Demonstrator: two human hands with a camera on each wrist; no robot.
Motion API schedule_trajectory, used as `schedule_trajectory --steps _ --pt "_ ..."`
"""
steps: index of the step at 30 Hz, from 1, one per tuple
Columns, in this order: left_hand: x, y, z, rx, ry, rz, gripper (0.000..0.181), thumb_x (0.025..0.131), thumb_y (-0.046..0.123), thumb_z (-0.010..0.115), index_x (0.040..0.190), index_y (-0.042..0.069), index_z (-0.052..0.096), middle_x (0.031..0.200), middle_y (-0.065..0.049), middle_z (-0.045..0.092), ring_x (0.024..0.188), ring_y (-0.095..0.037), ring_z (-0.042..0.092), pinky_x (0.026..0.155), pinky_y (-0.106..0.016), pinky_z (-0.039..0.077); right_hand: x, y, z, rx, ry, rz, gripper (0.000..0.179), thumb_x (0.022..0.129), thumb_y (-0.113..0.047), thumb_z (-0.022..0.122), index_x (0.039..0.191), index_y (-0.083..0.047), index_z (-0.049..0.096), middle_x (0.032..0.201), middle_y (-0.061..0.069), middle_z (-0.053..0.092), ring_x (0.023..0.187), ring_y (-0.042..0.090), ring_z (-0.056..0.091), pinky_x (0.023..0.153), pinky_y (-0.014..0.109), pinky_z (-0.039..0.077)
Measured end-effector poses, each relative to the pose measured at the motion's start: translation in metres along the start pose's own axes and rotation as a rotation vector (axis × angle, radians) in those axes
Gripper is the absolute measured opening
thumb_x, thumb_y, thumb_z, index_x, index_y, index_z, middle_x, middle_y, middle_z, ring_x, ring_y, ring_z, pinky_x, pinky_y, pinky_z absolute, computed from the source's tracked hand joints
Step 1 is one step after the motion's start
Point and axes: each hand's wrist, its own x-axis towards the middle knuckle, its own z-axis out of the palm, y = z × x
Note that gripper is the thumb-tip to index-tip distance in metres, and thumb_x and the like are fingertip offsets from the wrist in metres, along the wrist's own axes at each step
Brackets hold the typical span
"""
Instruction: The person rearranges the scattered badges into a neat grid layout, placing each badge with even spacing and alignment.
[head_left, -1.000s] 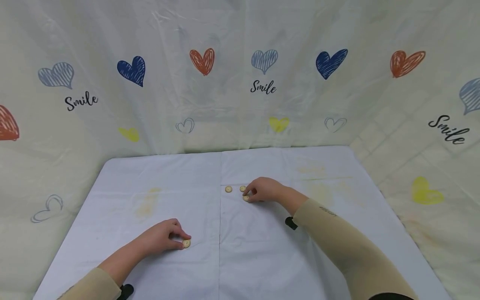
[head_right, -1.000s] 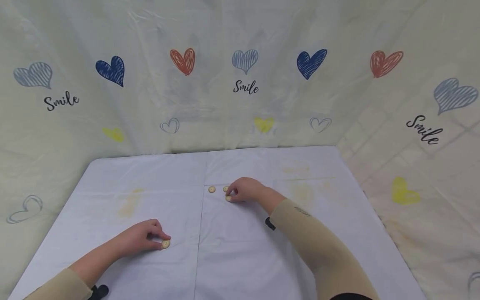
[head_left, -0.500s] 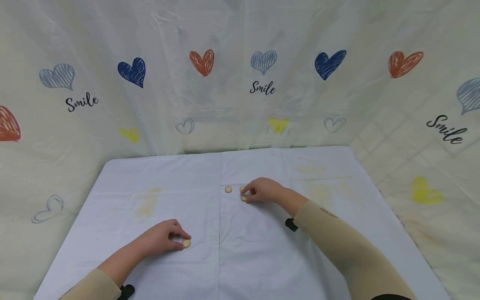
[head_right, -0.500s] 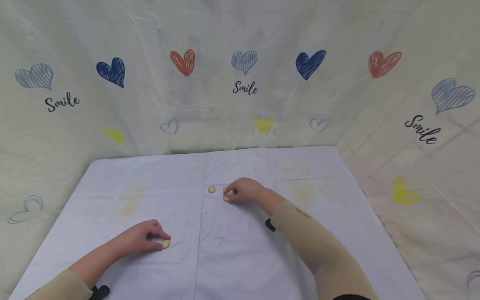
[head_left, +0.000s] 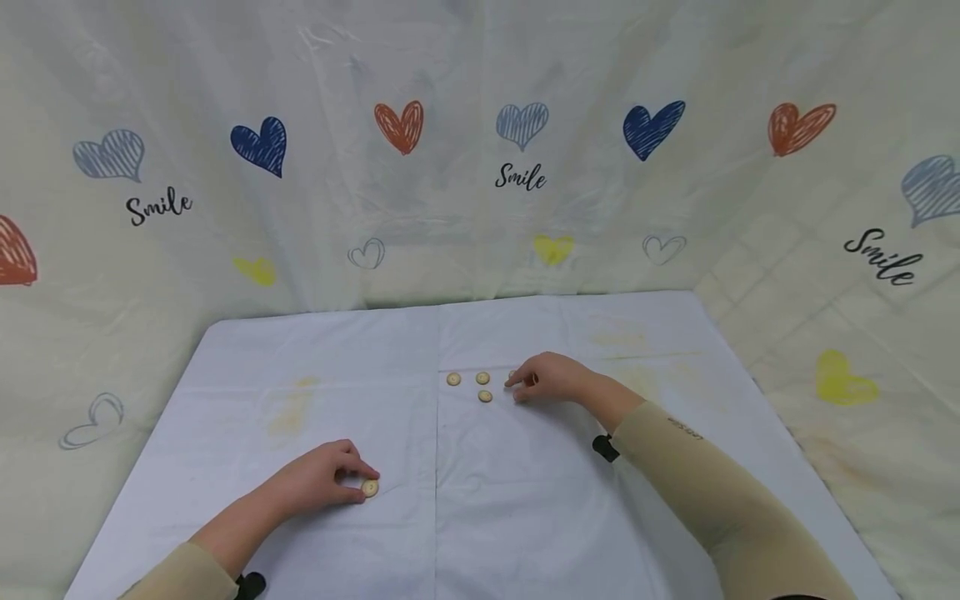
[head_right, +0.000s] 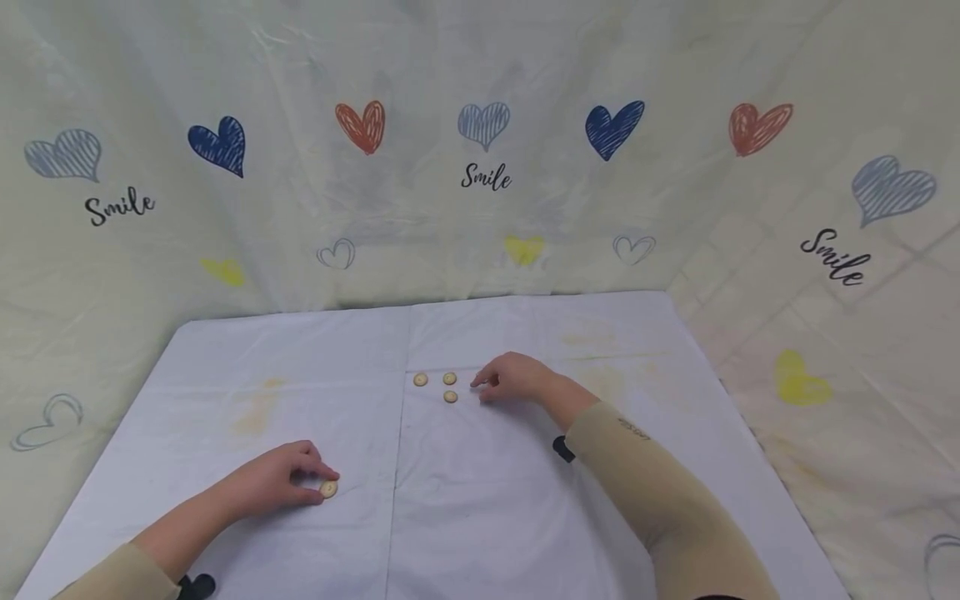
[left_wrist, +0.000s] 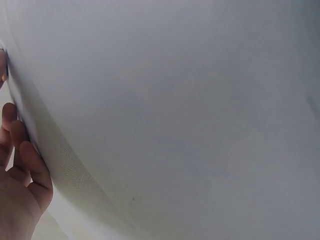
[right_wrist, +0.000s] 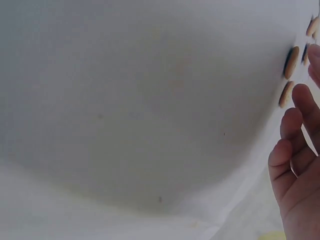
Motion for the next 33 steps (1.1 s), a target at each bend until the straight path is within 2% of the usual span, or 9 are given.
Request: schedule_trajectory --steps 4,12,20,27,33 --pt "0.000 0.000 0.000 0.027 0.001 0.019 0.027 0.082 0.032 0.081 0.109 0.028 0.078 0.094 0.015 0.054 0.082 -0.004 0.048 0.072 -0.026 0.042 -0.001 0.005 0.001 -0.002 -0.005 0.010 0.025 0.087 -0.028 0.077 0.112 -0.023 0.077 0.077 -0.008 0.060 0.072 0.009 0.052 0.071 0.029 0.043" --pt "0.000 0.007 0.000 0.081 0.003 0.031 0.026 0.081 0.030 0.082 0.107 0.027 0.078 0.093 0.016 0.055 0.080 -0.003 0.048 0.070 -0.025 0.043 -0.003 0.007 0.004 -0.011 -0.014 0.020 0.025 0.087 -0.025 0.078 0.111 -0.022 0.078 0.076 -0.009 0.060 0.071 0.009 0.051 0.070 0.029 0.043" --pt "-0.002 0.007 0.002 0.160 0.026 0.071 0.025 0.082 0.028 0.081 0.107 0.026 0.079 0.094 0.020 0.054 0.080 -0.001 0.048 0.071 -0.024 0.044 -0.002 0.009 0.004 -0.050 -0.009 0.020 0.024 0.087 -0.025 0.078 0.110 -0.023 0.078 0.082 -0.013 0.063 0.074 0.007 0.051 0.072 0.028 0.044" --pt "-0.002 0.008 0.004 0.215 0.044 0.102 0.021 0.085 0.027 0.079 0.105 0.027 0.079 0.094 0.020 0.054 0.078 0.000 0.049 0.070 -0.024 0.044 0.000 0.011 0.004 -0.023 -0.018 0.054 0.025 0.086 -0.027 0.079 0.111 -0.024 0.078 0.086 -0.014 0.066 0.076 0.007 0.053 0.074 0.028 0.045" --pt "-0.003 0.014 0.003 0.297 0.076 0.167 0.016 0.085 0.025 0.079 0.100 0.029 0.078 0.094 0.018 0.054 0.080 -0.001 0.050 0.069 -0.026 0.046 0.000 0.015 0.005 0.007 -0.017 0.074 0.025 0.086 -0.028 0.079 0.111 -0.025 0.078 0.089 -0.014 0.066 0.078 0.008 0.053 0.075 0.028 0.045"
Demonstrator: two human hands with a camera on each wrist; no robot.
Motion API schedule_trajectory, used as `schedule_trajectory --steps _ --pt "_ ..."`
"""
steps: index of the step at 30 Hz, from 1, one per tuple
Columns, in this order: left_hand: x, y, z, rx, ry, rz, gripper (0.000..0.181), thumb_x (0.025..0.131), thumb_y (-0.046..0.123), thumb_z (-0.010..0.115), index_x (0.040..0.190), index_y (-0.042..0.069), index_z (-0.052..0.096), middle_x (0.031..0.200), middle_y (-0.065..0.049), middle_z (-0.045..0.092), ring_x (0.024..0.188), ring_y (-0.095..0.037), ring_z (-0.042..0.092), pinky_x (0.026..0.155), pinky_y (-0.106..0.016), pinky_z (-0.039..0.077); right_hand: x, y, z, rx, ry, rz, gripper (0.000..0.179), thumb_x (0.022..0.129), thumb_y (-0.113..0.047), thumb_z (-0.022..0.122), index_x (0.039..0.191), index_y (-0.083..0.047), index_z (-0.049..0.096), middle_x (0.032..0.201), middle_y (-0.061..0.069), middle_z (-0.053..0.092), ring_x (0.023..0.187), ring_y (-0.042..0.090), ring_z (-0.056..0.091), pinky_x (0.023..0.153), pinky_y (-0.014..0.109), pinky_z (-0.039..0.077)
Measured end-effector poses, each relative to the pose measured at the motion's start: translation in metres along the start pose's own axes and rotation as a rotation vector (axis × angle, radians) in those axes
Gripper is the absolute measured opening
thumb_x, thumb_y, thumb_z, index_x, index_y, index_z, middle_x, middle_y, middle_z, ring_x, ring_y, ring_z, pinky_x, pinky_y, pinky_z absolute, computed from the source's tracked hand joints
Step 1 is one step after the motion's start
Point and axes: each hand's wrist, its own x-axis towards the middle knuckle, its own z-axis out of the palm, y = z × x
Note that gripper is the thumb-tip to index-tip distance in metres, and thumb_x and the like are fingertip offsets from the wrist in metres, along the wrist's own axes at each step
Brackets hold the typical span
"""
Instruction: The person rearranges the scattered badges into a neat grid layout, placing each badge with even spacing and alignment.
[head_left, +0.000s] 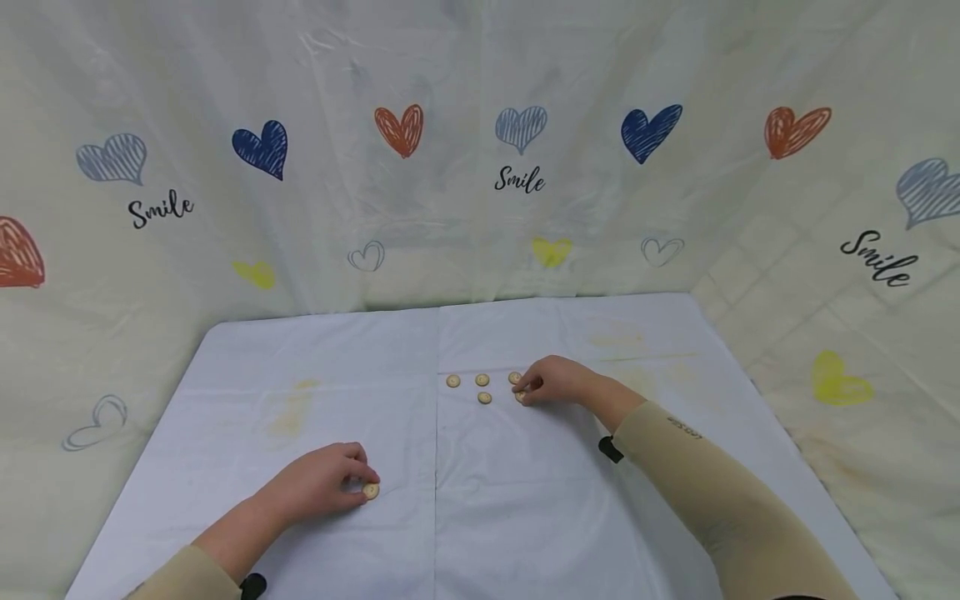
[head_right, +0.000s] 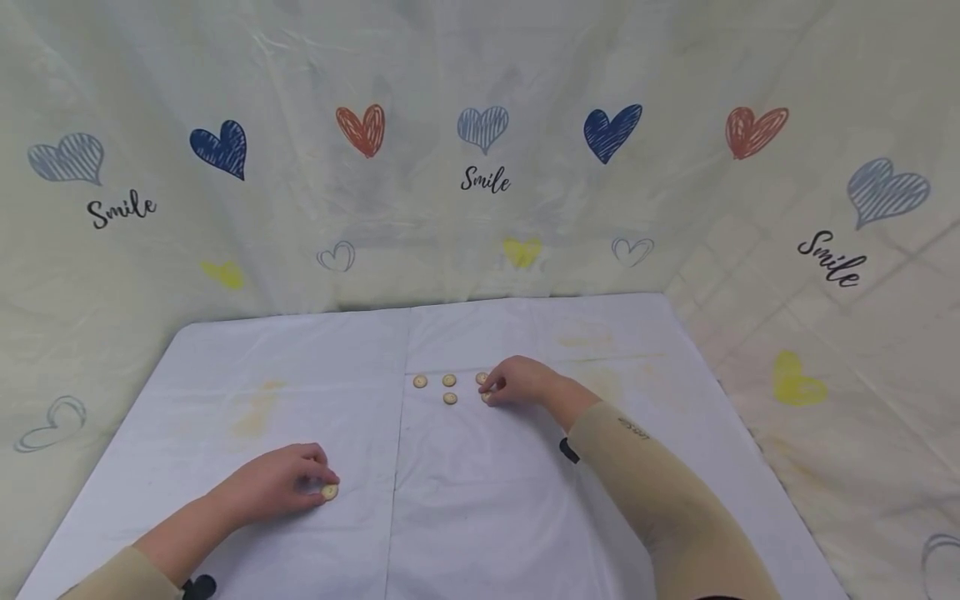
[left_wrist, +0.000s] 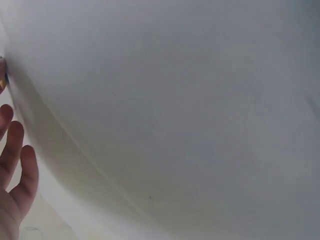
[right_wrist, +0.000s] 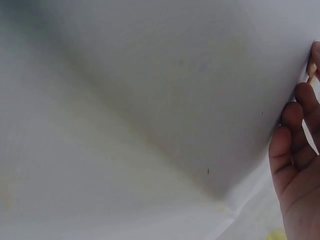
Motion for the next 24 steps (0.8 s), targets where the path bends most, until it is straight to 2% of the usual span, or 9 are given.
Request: schedule_trajectory --steps 4,8,12,17,24 --pt "0.001 0.004 -0.001 0.067 0.016 0.024 0.013 0.084 0.025 0.078 0.096 0.030 0.078 0.097 0.015 0.054 0.083 -0.003 0.051 0.068 -0.028 0.047 0.000 0.001 0.000 0.002 0.003 0.003 0.024 0.086 -0.028 0.079 0.110 -0.026 0.078 0.088 -0.013 0.066 0.078 0.008 0.053 0.074 0.029 0.045" --pt "0.002 0.003 -0.002 0.093 0.024 -0.016 0.011 0.084 0.028 0.079 0.095 0.030 0.078 0.099 0.014 0.053 0.085 -0.005 0.051 0.072 -0.031 0.048 0.000 0.001 0.000 0.005 0.006 0.002 0.024 0.086 -0.027 0.079 0.109 -0.026 0.078 0.087 -0.013 0.065 0.077 0.009 0.053 0.073 0.029 0.045" --pt "0.009 0.000 -0.002 0.078 0.050 -0.037 0.013 0.084 0.029 0.079 0.096 0.029 0.077 0.101 0.013 0.054 0.088 -0.007 0.054 0.076 -0.033 0.049 0.001 0.001 0.001 0.005 0.005 0.004 0.023 0.086 -0.027 0.079 0.109 -0.026 0.078 0.088 -0.014 0.066 0.077 0.008 0.053 0.074 0.028 0.045" --pt "0.029 -0.002 0.001 0.055 0.051 -0.064 0.013 0.086 0.031 0.077 0.099 0.030 0.076 0.101 0.015 0.055 0.090 -0.005 0.056 0.079 -0.032 0.049 0.000 -0.001 0.001 0.013 0.001 0.018 0.023 0.086 -0.026 0.079 0.109 -0.025 0.078 0.087 -0.013 0.066 0.077 0.009 0.053 0.073 0.028 0.045" --pt "0.067 0.000 0.000 0.038 0.058 -0.084 0.013 0.085 0.032 0.077 0.098 0.028 0.077 0.099 0.014 0.055 0.089 -0.007 0.055 0.081 -0.031 0.048 0.002 0.002 0.002 0.030 0.000 0.019 0.023 0.085 -0.026 0.079 0.109 -0.027 0.078 0.089 -0.014 0.066 0.078 0.008 0.054 0.073 0.028 0.046"
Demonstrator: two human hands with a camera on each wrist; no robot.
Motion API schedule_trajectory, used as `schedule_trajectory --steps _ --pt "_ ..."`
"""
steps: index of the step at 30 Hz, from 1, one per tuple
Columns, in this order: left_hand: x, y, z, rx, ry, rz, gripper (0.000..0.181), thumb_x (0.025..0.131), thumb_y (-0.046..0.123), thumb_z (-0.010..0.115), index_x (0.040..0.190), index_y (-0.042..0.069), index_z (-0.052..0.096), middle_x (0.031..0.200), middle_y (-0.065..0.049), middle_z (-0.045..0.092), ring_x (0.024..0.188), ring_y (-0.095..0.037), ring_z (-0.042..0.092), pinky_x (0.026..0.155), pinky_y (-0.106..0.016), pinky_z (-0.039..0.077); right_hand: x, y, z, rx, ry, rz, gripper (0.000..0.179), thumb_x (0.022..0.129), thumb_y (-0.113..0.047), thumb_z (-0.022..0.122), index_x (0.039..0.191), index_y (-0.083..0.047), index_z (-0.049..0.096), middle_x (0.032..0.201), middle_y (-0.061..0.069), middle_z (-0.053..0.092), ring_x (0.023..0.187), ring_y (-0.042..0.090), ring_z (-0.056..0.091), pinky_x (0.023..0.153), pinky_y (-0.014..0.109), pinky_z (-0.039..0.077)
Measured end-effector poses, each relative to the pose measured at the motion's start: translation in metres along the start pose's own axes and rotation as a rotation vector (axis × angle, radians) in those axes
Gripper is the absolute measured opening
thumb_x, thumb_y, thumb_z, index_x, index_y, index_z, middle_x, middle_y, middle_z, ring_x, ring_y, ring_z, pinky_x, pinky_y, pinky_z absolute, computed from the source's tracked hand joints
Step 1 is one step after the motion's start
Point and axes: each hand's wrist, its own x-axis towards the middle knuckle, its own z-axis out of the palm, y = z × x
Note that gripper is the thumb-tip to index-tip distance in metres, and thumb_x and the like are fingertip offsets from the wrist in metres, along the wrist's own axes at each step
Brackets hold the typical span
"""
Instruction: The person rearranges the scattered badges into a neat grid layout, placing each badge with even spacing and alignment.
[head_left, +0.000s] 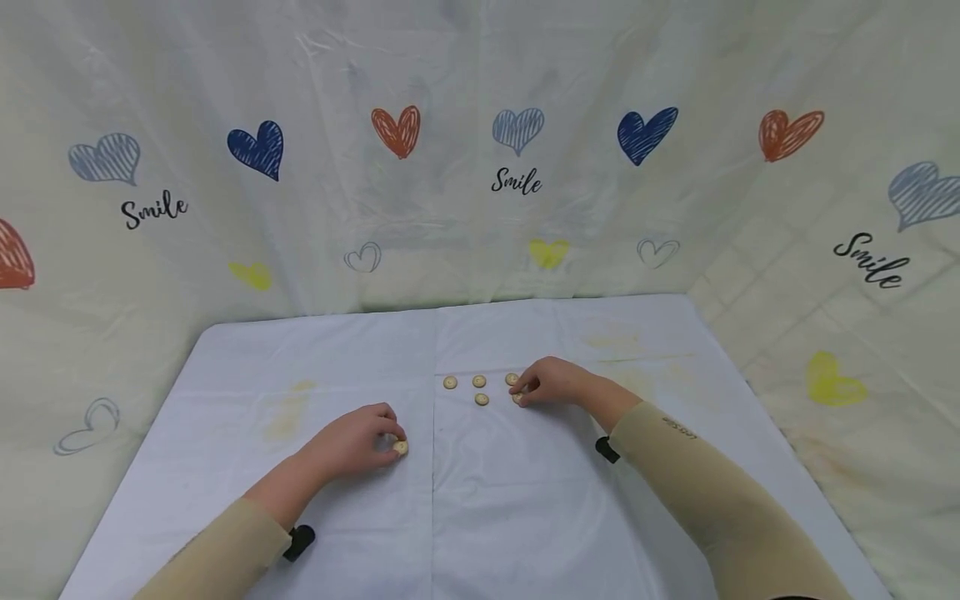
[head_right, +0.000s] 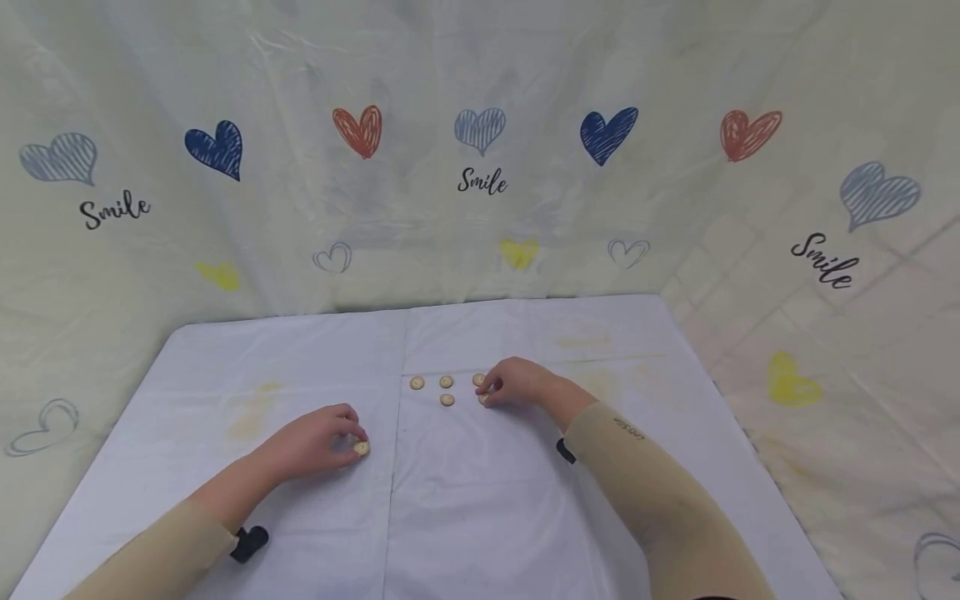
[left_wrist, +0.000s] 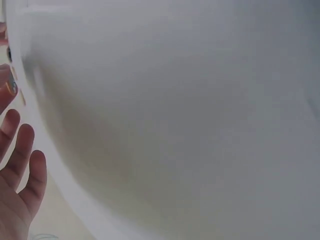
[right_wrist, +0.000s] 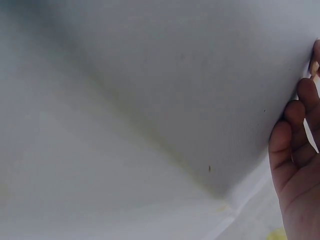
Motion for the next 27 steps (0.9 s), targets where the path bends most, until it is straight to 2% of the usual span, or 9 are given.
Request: schedule_trajectory --steps 5,8,14,20,27 --pt "0.033 0.006 -0.001 -0.012 -0.001 -0.002 0.016 0.085 0.031 0.078 0.100 0.026 0.077 0.102 0.010 0.055 0.094 -0.011 0.055 0.086 -0.034 0.048 0.000 0.002 0.000 0.012 0.001 -0.001 0.023 0.085 -0.026 0.080 0.108 -0.026 0.079 0.088 -0.013 0.067 0.077 0.008 0.054 0.073 0.028 0.046" --pt "0.052 0.008 -0.002 -0.030 -0.012 -0.024 0.018 0.085 0.032 0.077 0.102 0.025 0.077 0.103 0.010 0.055 0.095 -0.012 0.055 0.088 -0.034 0.047 0.000 0.002 0.000 0.018 0.001 0.008 0.023 0.085 -0.026 0.080 0.108 -0.026 0.079 0.085 -0.012 0.066 0.076 0.009 0.053 0.072 0.028 0.045" --pt "0.081 0.012 -0.003 -0.053 -0.026 -0.039 0.016 0.087 0.032 0.076 0.101 0.026 0.077 0.102 0.010 0.056 0.093 -0.011 0.054 0.088 -0.033 0.046 -0.002 -0.001 0.000 0.040 0.003 0.036 0.023 0.085 -0.026 0.080 0.108 -0.026 0.079 0.084 -0.011 0.066 0.076 0.010 0.053 0.071 0.028 0.045" --pt "0.098 0.019 -0.002 -0.059 -0.035 -0.036 0.014 0.087 0.033 0.076 0.100 0.027 0.076 0.099 0.011 0.057 0.085 -0.010 0.052 0.081 -0.031 0.045 -0.003 -0.001 0.000 0.054 0.007 0.056 0.023 0.085 -0.026 0.080 0.108 -0.027 0.079 0.084 -0.011 0.066 0.075 0.011 0.054 0.071 0.028 0.045" --pt "0.103 0.023 0.000 -0.016 -0.061 -0.011 0.014 0.088 0.028 0.075 0.102 0.026 0.077 0.096 0.010 0.058 0.082 -0.010 0.052 0.080 -0.032 0.045 -0.001 -0.001 0.001 0.056 0.010 0.043 0.023 0.085 -0.027 0.080 0.108 -0.027 0.079 0.082 -0.010 0.065 0.073 0.011 0.053 0.069 0.028 0.045"
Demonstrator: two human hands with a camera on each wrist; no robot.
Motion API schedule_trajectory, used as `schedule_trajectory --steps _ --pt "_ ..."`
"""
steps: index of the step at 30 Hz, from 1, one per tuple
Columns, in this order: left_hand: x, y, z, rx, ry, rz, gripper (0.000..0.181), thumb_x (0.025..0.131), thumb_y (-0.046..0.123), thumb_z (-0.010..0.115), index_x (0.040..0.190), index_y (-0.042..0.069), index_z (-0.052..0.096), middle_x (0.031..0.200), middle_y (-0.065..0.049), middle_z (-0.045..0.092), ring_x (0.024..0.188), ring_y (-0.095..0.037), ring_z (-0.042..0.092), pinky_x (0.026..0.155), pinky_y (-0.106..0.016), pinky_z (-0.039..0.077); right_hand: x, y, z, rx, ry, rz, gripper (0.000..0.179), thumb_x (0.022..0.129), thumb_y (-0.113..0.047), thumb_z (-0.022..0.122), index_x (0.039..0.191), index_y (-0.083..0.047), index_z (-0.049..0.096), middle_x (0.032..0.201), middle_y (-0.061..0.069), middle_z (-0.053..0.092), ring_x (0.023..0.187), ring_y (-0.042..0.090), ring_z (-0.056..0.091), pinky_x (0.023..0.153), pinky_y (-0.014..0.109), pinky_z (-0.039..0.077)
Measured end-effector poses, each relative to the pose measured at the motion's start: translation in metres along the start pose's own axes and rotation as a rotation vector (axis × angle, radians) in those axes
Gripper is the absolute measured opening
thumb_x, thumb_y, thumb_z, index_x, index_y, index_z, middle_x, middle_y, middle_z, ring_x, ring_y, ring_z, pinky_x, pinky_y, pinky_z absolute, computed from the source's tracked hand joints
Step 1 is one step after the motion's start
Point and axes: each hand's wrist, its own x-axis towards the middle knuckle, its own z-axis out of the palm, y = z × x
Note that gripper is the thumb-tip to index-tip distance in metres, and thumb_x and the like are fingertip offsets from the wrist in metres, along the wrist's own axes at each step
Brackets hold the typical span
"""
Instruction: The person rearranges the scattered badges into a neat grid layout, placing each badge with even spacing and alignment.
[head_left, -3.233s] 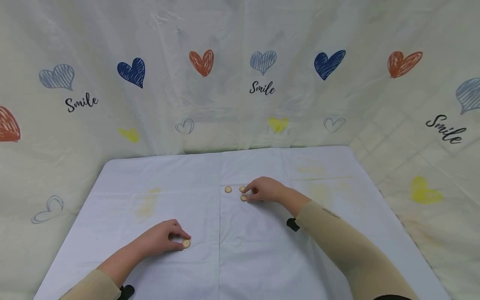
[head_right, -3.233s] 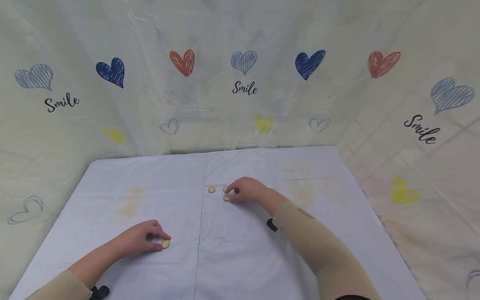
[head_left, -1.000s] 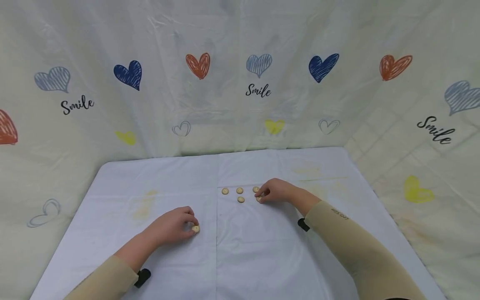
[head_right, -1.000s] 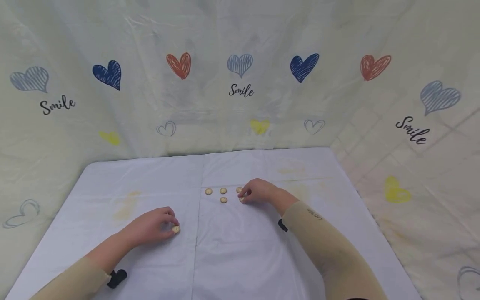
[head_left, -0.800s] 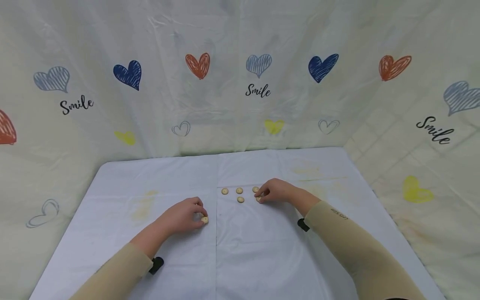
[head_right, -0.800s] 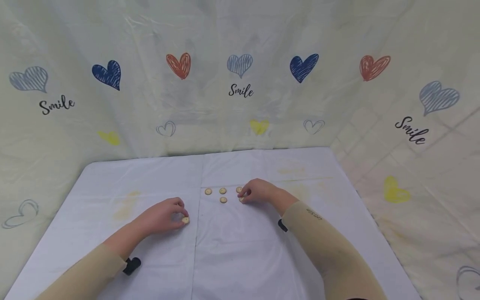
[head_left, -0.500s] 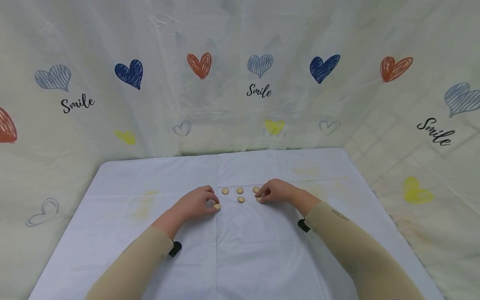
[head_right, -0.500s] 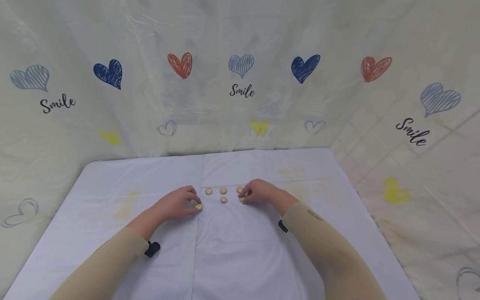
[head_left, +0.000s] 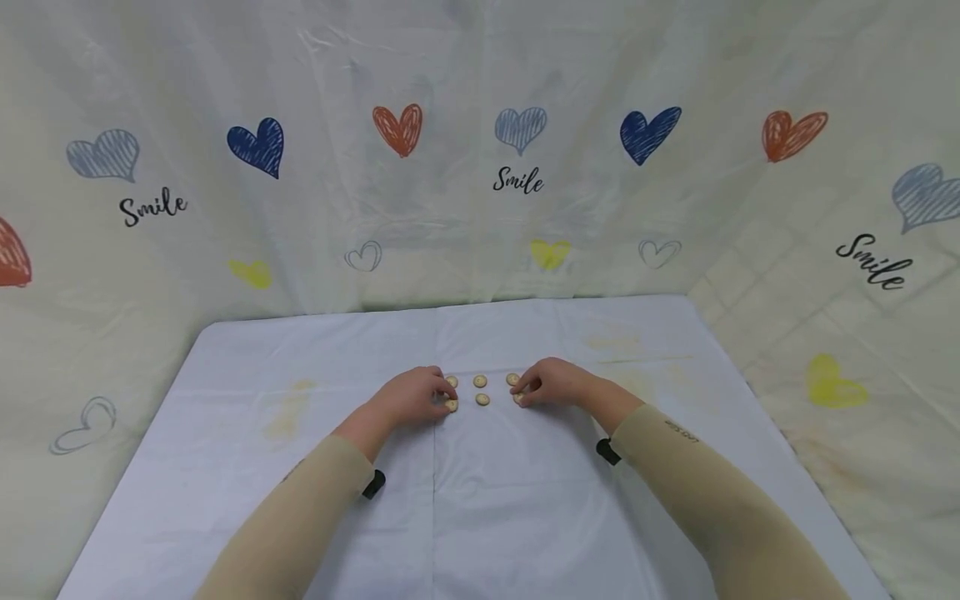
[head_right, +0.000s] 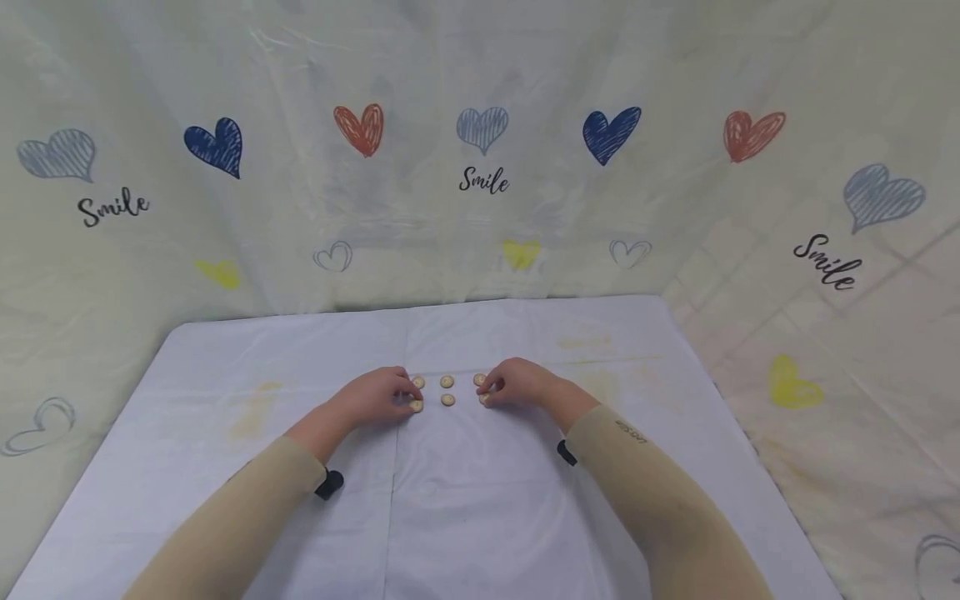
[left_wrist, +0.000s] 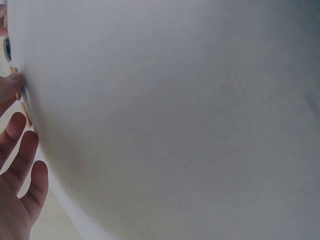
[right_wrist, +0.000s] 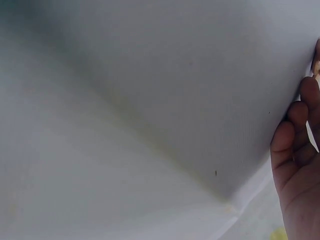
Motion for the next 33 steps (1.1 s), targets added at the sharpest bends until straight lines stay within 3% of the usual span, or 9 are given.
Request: schedule_trajectory --steps 8,25,29,33 --pt "-0.003 -0.006 0.003 0.013 -0.004 -0.018 0.021 0.091 0.024 0.072 0.111 0.027 0.078 0.079 0.011 0.055 0.072 -0.010 0.050 0.072 -0.029 0.043 0.000 -0.004 0.000 0.006 0.000 -0.006 0.023 0.085 -0.027 0.079 0.108 -0.026 0.079 0.083 -0.009 0.065 0.074 0.011 0.052 0.068 0.028 0.044" --pt "-0.010 -0.010 0.000 -0.079 -0.004 -0.119 0.026 0.090 0.031 0.074 0.116 0.028 0.076 0.081 0.009 0.056 0.074 -0.012 0.050 0.072 -0.032 0.043 0.005 0.001 0.003 -0.003 0.006 -0.015 0.025 0.085 -0.029 0.079 0.111 -0.031 0.078 0.076 -0.006 0.061 0.069 0.011 0.051 0.066 0.028 0.043" --pt "-0.015 -0.013 -0.002 -0.114 0.013 -0.174 0.032 0.090 0.042 0.072 0.120 0.032 0.073 0.084 0.011 0.057 0.074 -0.011 0.051 0.071 -0.031 0.043 0.002 -0.001 0.001 0.019 0.001 -0.030 0.030 0.085 -0.030 0.079 0.115 -0.030 0.076 0.075 -0.005 0.061 0.068 0.011 0.050 0.066 0.029 0.043" --pt "-0.026 -0.013 -0.009 -0.116 0.041 -0.175 0.036 0.090 0.044 0.070 0.125 0.033 0.070 0.093 0.011 0.059 0.080 -0.010 0.053 0.075 -0.031 0.045 -0.008 -0.005 -0.003 0.084 0.020 -0.019 0.035 0.086 -0.032 0.079 0.120 -0.027 0.074 0.082 -0.004 0.063 0.073 0.014 0.052 0.068 0.031 0.045"
